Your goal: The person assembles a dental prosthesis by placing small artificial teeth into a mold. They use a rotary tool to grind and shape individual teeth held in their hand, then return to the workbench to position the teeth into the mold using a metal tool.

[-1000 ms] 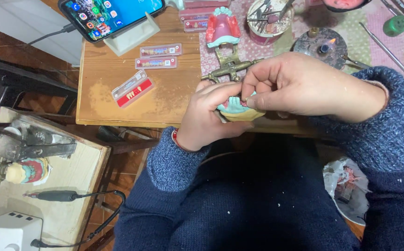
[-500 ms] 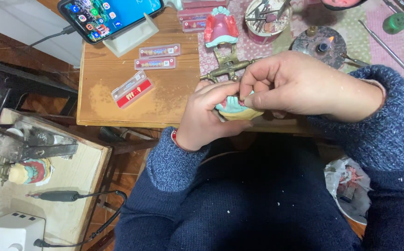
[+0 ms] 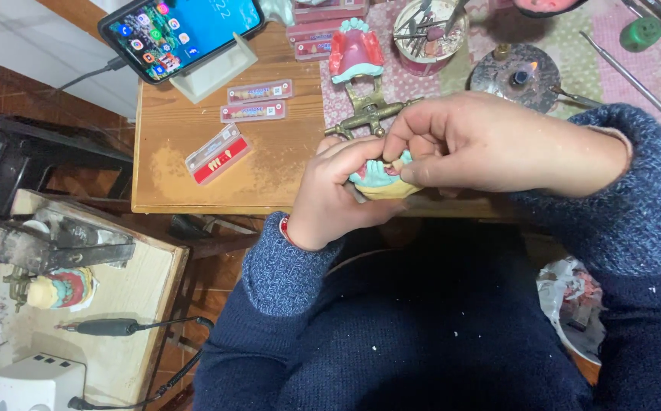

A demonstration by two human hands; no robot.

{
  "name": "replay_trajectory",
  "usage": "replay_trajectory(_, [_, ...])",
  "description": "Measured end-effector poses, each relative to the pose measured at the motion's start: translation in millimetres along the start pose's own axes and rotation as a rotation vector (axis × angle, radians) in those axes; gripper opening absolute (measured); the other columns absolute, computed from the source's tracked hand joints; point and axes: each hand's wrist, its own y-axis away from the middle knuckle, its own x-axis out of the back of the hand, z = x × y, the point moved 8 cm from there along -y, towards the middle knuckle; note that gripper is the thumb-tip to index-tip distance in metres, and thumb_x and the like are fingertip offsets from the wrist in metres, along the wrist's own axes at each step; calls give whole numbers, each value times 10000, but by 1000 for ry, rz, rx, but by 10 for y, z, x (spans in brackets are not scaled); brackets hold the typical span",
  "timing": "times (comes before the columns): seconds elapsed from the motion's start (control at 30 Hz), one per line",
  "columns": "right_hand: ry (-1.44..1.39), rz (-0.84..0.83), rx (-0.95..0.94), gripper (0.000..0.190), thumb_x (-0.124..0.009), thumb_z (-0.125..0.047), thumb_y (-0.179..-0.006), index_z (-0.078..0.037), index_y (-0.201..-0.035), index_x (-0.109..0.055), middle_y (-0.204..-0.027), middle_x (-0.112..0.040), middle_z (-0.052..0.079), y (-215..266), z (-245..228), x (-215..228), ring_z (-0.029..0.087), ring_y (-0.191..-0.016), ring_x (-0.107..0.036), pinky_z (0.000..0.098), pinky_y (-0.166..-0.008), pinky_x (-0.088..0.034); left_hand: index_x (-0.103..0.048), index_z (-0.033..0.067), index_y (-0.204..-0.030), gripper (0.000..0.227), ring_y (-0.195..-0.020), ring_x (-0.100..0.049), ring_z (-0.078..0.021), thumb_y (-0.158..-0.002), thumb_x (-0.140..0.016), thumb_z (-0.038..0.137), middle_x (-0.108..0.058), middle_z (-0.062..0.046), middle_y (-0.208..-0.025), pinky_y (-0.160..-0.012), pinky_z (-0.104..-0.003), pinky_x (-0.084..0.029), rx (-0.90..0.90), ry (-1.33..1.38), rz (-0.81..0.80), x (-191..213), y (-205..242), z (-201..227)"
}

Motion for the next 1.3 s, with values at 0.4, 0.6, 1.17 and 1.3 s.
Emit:
replay_trajectory(0.4, [129, 460, 308, 285, -744, -149, -870, -56, -1128, -667, -750, -608, -20, 498, 247, 300, 68, -677, -575, 233, -606, -499, -673, 143, -1316, 701, -1079, -668, -233, -663, -927, 159, -736, -37, -1256, -1003, -350, -489, 50, 33, -61, 6, -58, 92])
replay_trajectory(0.6, [422, 877, 295, 232, -830, -143, -904, -8, -802, -670, -725, -639, 92, 1003, 583, 412, 187, -639, -613, 313, -607, -468, -688, 124, -1301, 715, -1043, -653, -242, -631, -927, 186, -745, -47, -1184, -990, -371, -489, 104, 16, -87, 5, -30, 16])
replay_trajectory(1.17, [240, 1503, 228, 521, -706, -57, -1008, 35, -1468, -479, -1369, -632, 110, 2359, 3020, 1335, 244, -1218, -642, 340, -1156, -559, -663, 40, -1348, 723, -1129, -662, -206, -702, -907, 253, -706, -80, -1213, -1036, -346, -512, 181, 135, -24, -109, 51, -163])
replay_trajectory(1.3, [-478, 1249, 251, 309, -666, -179, -1029, -30, -1295, -613, -1191, -683, 10, 1885, 2576, 730, 101, -1095, -665, 271, -1027, -539, -669, 56, -1348, 725, -1115, -675, -205, -699, -919, 260, -745, -83, -1205, -1029, -357, -515, 148, 85, -15, -25, 43, -107])
